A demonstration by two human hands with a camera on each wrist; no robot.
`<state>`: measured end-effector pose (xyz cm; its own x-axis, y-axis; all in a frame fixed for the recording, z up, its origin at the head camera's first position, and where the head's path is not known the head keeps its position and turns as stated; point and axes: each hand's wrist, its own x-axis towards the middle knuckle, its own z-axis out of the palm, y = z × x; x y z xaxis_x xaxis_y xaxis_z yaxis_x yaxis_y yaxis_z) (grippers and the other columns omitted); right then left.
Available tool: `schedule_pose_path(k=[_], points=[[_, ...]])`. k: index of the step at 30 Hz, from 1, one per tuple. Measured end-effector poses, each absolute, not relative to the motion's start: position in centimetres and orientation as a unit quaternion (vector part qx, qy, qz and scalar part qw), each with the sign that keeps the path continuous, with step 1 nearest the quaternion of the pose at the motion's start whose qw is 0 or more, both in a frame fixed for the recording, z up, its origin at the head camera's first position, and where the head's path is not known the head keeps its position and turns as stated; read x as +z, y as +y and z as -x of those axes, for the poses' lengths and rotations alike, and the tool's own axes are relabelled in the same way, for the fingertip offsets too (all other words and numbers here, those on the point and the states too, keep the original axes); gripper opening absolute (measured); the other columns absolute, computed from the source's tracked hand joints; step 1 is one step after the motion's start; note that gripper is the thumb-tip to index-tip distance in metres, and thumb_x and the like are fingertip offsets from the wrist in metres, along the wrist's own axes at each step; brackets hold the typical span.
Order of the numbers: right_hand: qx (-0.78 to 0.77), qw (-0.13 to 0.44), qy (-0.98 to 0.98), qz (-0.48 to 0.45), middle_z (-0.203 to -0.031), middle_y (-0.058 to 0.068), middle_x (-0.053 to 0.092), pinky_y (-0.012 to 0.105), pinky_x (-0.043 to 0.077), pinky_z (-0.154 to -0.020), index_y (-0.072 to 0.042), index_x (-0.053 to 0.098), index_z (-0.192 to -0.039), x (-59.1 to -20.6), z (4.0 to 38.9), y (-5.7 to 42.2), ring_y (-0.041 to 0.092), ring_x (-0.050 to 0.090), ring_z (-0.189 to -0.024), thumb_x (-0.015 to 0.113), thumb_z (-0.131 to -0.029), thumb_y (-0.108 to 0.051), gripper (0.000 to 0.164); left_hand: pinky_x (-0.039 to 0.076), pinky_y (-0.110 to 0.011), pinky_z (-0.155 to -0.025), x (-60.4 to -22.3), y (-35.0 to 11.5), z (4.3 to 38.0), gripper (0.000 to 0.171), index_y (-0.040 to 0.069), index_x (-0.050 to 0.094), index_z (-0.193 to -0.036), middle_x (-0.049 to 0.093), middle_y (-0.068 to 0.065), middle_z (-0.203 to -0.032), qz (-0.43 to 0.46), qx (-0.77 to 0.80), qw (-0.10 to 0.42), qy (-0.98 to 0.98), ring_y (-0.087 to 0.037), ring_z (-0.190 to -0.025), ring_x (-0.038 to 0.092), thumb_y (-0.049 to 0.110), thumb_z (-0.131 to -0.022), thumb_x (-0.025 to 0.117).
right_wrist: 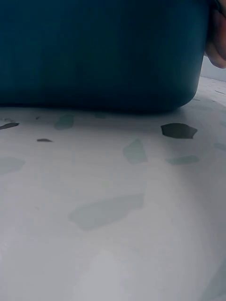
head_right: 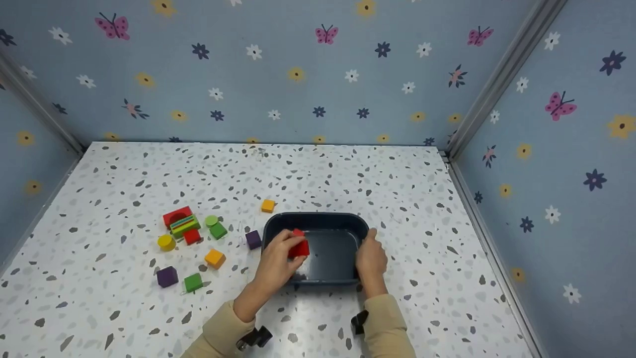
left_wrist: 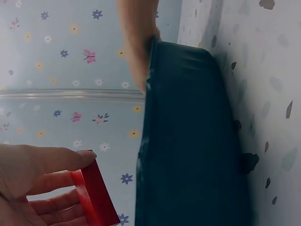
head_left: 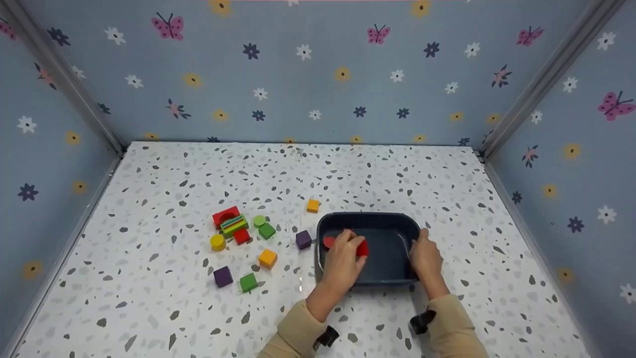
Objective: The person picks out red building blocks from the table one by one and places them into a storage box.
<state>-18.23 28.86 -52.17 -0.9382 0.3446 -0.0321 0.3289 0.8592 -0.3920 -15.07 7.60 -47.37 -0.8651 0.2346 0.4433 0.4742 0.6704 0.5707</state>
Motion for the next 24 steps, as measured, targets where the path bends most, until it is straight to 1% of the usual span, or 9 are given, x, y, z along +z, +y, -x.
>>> schedule_pose_path(k=[4, 8, 12, 17, 21, 24], points=[[0.198, 0.023, -0.964, 0.176, -0.090, 0.035, 0.056, 0.055, 0.044, -0.059, 0.003, 0.037, -0.109, -52.2, 18.2, 28.9, 0.047, 0.057, -0.077, 0.043, -0.092, -0.012, 0.023, 0.049, -0.028, -0.068, -47.9, 8.3, 15.1, 0.032, 0.004, 0.069, -0.094, 0.055, -0.006, -0.087, 0.206, -0.328, 0.157, -0.909, -0.020, -0.083, 0.055, 0.008, -0.064, 0.080], [0.197, 0.020, -0.964, 0.179, -0.090, 0.034, 0.056, 0.055, 0.044, -0.060, 0.002, 0.037, -0.112, -52.2, 18.2, 28.9, 0.047, 0.057, -0.077, 0.043, -0.092, -0.013, 0.025, 0.049, -0.027, -0.066, -48.1, 8.8, 15.1, 0.031, 0.004, 0.069, -0.095, 0.054, -0.006, -0.086, 0.208, -0.312, 0.129, -0.918, -0.020, -0.082, 0.055, 0.009, -0.065, 0.079], [0.198, 0.019, -0.964, 0.179, -0.089, 0.034, 0.056, 0.055, 0.044, -0.060, 0.002, 0.037, -0.111, -52.2, 18.2, 28.9, 0.046, 0.057, -0.077, 0.042, -0.092, -0.013, 0.025, 0.048, -0.027, -0.067, -48.3, 9.2, 15.3, 0.032, 0.005, 0.069, -0.095, 0.054, -0.006, -0.086, 0.207, -0.286, 0.107, -0.930, -0.020, -0.083, 0.055, 0.012, -0.066, 0.079], [0.201, 0.010, -0.963, 0.180, -0.092, 0.035, 0.055, 0.055, 0.044, -0.062, 0.003, 0.036, -0.114, -52.1, 18.3, 28.9, 0.047, 0.057, -0.079, 0.041, -0.093, -0.013, 0.026, 0.049, -0.030, -0.065, -48.7, 9.7, 16.0, 0.031, 0.006, 0.070, -0.096, 0.055, -0.006, -0.088, 0.201, -0.269, 0.073, -0.939, -0.021, -0.084, 0.057, 0.015, -0.068, 0.078], [0.206, 0.005, -0.962, 0.179, -0.094, 0.035, 0.055, 0.055, 0.044, -0.063, 0.003, 0.036, -0.116, -52.1, 18.3, 29.0, 0.047, 0.056, -0.080, 0.041, -0.093, -0.013, 0.029, 0.050, -0.032, -0.064, -49.1, 10.0, 16.5, 0.027, 0.007, 0.070, -0.093, 0.056, -0.007, -0.088, 0.197, -0.255, 0.048, -0.946, -0.022, -0.083, 0.058, 0.016, -0.069, 0.078], [0.206, 0.007, -0.962, 0.178, -0.093, 0.035, 0.055, 0.055, 0.044, -0.062, 0.003, 0.036, -0.116, -52.1, 18.2, 29.0, 0.047, 0.056, -0.080, 0.041, -0.093, -0.013, 0.028, 0.050, -0.032, -0.063, -49.6, 10.2, 16.8, 0.024, 0.007, 0.071, -0.090, 0.057, -0.007, -0.085, 0.197, -0.247, 0.034, -0.948, -0.022, -0.080, 0.059, 0.016, -0.068, 0.078]])
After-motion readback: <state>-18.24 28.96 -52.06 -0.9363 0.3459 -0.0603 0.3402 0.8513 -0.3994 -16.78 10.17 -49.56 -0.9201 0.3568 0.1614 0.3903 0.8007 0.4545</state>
